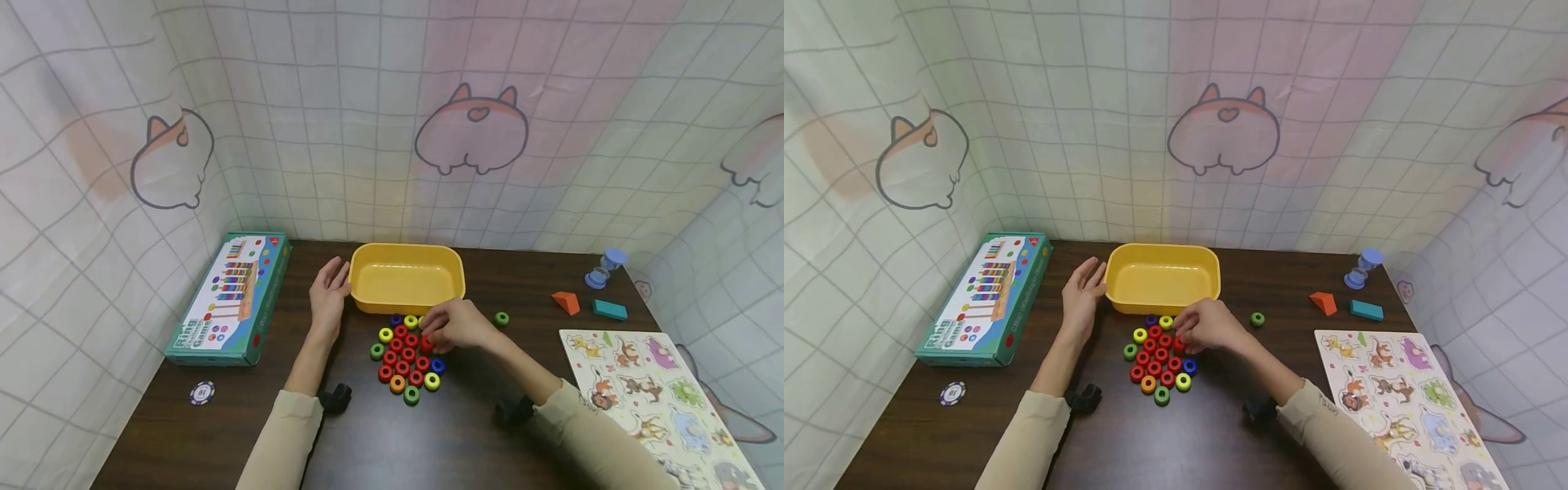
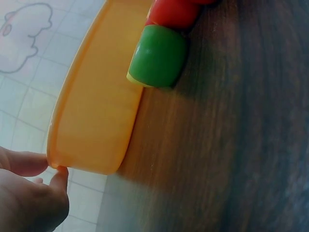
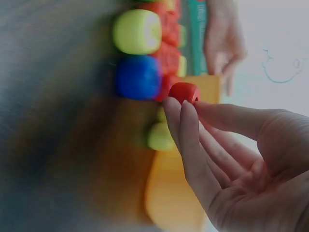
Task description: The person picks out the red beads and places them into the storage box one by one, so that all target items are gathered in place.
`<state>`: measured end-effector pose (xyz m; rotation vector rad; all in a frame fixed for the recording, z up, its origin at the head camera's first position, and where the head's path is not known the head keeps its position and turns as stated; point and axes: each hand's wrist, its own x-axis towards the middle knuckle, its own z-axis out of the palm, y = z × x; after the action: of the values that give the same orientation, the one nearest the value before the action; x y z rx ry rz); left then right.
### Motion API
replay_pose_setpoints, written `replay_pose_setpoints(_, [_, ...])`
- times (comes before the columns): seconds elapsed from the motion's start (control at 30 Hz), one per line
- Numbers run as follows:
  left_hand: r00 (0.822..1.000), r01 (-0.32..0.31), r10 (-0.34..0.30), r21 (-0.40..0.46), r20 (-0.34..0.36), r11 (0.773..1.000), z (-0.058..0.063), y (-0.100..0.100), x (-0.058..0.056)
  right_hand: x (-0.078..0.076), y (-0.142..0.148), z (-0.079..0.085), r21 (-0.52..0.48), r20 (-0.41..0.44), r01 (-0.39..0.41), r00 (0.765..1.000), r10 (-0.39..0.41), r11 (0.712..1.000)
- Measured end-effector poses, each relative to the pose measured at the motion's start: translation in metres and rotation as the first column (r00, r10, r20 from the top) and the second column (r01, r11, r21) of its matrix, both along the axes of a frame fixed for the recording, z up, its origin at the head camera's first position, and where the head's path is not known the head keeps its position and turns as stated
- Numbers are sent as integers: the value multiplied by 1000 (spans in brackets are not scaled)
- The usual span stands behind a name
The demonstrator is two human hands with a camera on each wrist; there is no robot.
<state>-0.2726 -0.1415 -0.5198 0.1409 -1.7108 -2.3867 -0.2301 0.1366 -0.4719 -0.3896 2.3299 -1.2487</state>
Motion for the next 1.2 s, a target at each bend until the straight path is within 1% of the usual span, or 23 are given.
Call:
replay_pose_setpoints(0.1, [1000,7,-7,8,-4,1000,0,1,-1,-7,-2,16,-32,16,1,1000,-1,999])
replay_pose_setpoints(0.2, [1000,2,-2,11,0,1000,-1,1,0,-21,-7,32,-66,28,-18,999,20,998])
replay_pose_setpoints(0.33, [1000,-8,8,12,3,1000,0,1,0,-48,-18,46,-121,49,-39,998,45,992])
replay_pose_setpoints(0.43, [1000,-3,3,18,-5,1000,0,1,-1,-72,-30,50,-166,77,-24,996,37,986])
replay_pose_setpoints(0.5, [1000,0,0,26,-9,1000,0,1,-2,-87,-39,52,-176,102,0,995,18,984])
replay_pose_setpoints(0.67, [1000,4,-4,39,-3,999,1,2,0,-119,-63,45,-154,187,75,981,-46,985])
replay_pose_setpoints(0.8, [1000,15,-16,40,4,999,1,2,2,-138,-80,34,-147,244,121,966,-83,982])
replay_pose_setpoints(0.9, [1000,25,-25,50,4,998,1,2,2,-150,-89,22,-136,256,147,961,-108,980])
replay_pose_setpoints(1.03, [1000,25,-25,75,2,997,1,2,2,-163,-99,8,-113,252,177,957,-144,978])
replay_pose_setpoints(1.2, [999,37,-37,70,2,997,4,2,2,-167,-115,-5,-129,254,214,951,-176,968])
